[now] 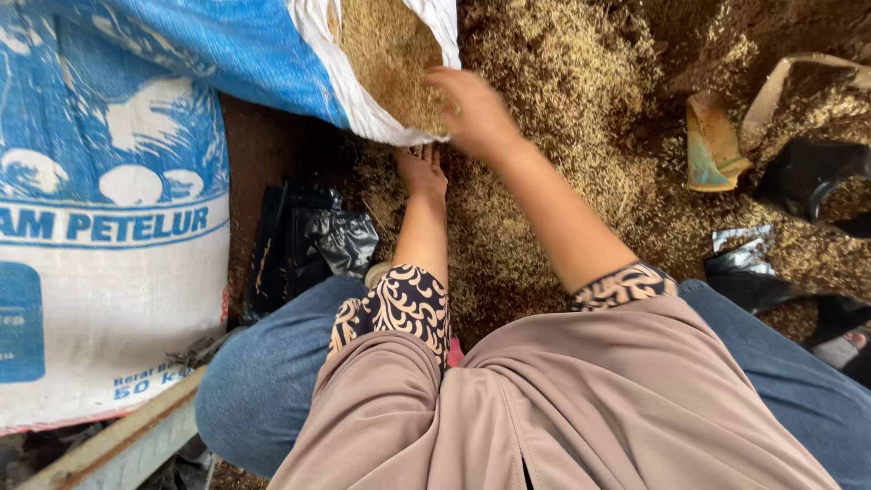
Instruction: The person scoops grain from a large sack and pours it onto the floor using both hands. The person repeatedly reaches into the sack, lifts handfuls of grain, and spreads them on the ground.
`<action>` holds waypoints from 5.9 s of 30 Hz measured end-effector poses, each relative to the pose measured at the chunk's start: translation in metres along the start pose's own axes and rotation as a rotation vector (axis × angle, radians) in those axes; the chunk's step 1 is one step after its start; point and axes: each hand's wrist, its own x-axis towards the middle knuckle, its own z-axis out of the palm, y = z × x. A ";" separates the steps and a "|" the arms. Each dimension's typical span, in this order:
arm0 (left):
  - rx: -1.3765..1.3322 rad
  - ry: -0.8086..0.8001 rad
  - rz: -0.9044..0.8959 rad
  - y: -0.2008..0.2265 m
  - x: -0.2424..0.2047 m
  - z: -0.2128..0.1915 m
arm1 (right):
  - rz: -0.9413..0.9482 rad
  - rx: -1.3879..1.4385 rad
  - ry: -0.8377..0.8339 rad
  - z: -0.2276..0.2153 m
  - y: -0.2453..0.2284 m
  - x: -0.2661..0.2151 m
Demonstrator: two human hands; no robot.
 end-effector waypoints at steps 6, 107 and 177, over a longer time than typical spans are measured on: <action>-0.014 -0.359 -0.034 0.026 -0.008 0.020 | -0.306 -0.281 0.114 0.050 -0.021 0.084; 0.837 -0.369 -0.037 -0.047 -0.053 0.062 | 0.867 0.593 0.079 -0.112 0.142 -0.082; 1.302 -0.594 0.417 -0.030 -0.099 0.086 | 0.510 0.580 0.201 -0.117 0.156 -0.117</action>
